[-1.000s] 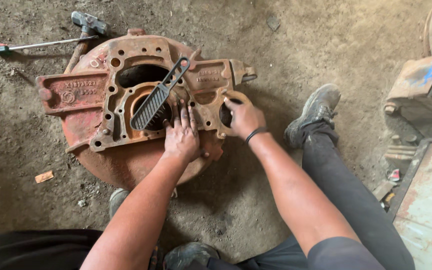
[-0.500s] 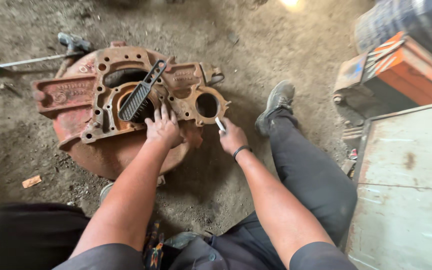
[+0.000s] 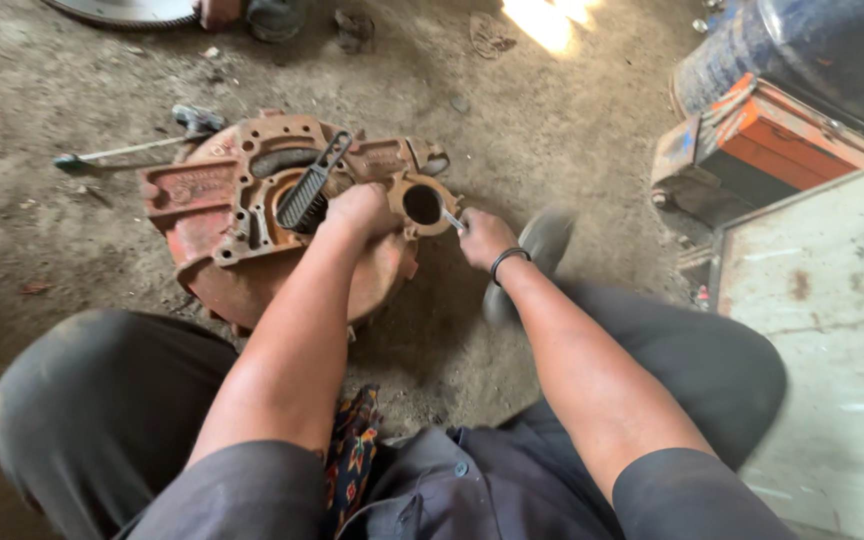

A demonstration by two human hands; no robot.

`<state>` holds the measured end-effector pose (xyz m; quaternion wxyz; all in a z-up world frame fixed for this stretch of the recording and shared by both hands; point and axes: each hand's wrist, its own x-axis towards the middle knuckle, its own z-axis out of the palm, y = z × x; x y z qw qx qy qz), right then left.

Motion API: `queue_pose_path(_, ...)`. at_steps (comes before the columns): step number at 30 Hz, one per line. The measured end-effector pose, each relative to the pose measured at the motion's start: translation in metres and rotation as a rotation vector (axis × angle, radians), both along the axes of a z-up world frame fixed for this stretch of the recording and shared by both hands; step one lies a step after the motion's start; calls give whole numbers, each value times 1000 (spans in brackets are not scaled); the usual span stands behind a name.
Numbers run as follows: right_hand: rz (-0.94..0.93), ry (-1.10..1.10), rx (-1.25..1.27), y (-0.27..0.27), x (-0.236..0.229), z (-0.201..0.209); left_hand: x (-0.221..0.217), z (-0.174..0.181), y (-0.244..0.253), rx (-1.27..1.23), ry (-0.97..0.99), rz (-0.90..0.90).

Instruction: The person cleans a rusty engine part placed on a red barrel using a wire brush and a scraper. They scrub the surface and scrape the edges to remove rust and debris.

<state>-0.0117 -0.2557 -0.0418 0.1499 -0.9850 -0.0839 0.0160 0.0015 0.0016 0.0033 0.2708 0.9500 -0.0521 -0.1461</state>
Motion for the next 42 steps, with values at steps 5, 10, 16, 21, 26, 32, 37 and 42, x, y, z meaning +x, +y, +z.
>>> queue_pose_path(5,-116,15,117,41,14,-20,-25,-25,15,99,133,57)
queue_pose_path(10,-147,237,119,53,-15,-80,-39,-77,31,320,253,37)
queue_pose_path(16,-234,394,91,54,-13,-146,-44,-117,23,497,134,-27)
queue_pose_path(21,-418,535,311,54,-15,-167,-44,-102,5,677,274,-66)
queue_pose_path(26,-554,756,626,59,-1,-180,-37,-102,3,711,296,-99)
queue_pose_path(32,-531,299,447,89,-31,-197,-40,-120,7,623,229,-51)
queue_pose_path(37,-627,622,851,64,3,-214,-45,-121,10,637,172,-68)
queue_pose_path(42,-659,674,738,73,-2,-221,-40,-114,11,632,175,-63)
